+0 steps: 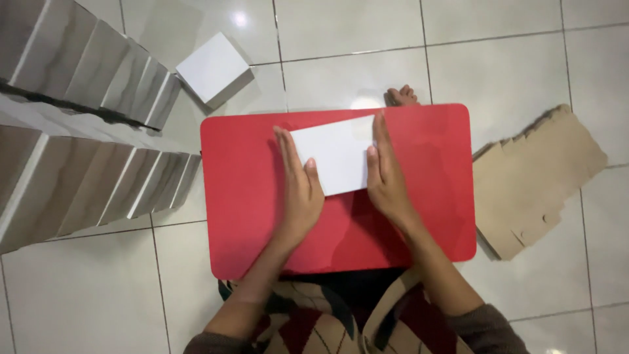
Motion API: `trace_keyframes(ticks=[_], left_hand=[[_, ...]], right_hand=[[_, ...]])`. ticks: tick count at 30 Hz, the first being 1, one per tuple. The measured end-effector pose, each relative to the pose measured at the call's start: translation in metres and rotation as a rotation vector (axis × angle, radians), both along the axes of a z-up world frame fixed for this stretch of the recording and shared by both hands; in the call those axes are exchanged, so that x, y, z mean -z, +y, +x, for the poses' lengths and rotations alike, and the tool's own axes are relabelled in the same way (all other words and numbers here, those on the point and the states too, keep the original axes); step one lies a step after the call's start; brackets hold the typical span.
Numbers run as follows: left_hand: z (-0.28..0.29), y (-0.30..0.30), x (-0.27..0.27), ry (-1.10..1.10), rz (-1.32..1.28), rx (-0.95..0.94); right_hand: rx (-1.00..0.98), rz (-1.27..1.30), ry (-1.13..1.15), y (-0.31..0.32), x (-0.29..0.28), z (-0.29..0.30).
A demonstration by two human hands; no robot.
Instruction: The person folds a cardboard sheet into a box by bending the panels and tucking tabs into the corresponding slots, then places the completed box on a stack.
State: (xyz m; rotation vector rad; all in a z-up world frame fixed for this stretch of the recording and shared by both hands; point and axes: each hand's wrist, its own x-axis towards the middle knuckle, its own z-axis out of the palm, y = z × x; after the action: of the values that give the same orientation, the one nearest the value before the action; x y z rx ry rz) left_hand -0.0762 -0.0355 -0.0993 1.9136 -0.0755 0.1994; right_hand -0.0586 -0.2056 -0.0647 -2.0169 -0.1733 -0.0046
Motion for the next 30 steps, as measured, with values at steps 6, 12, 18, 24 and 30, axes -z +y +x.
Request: trace_keyframes(ticks=[6, 12, 18, 24, 30], left_hand=[[0.006, -0.002, 0.011, -0.099, 0.013, -0.048], [0.029, 0.018, -0.001, -0.043, -0.166, -0.073], [0.114, 0.102, -0.014, -0.156, -0.322, -0.184], [0.201, 0.204, 0.041, -0.183, -0.357, -0.292], [0.242, 0.244, 0.172, -0.182, -0.347, -0.387]], right_hand=[[0.046, 0.062, 0.153, 0.004, 0.004, 0.004], [0.065, 0.109, 0.254, 0.024, -0.001, 0.031], [-0.197, 0.206, -0.025, 0.081, 0.029, 0.149], [-0.412, 0.217, 0.056, 0.198, 0.034, 0.261], [-0.45, 0.126, 0.323, 0.247, 0.094, 0.308]])
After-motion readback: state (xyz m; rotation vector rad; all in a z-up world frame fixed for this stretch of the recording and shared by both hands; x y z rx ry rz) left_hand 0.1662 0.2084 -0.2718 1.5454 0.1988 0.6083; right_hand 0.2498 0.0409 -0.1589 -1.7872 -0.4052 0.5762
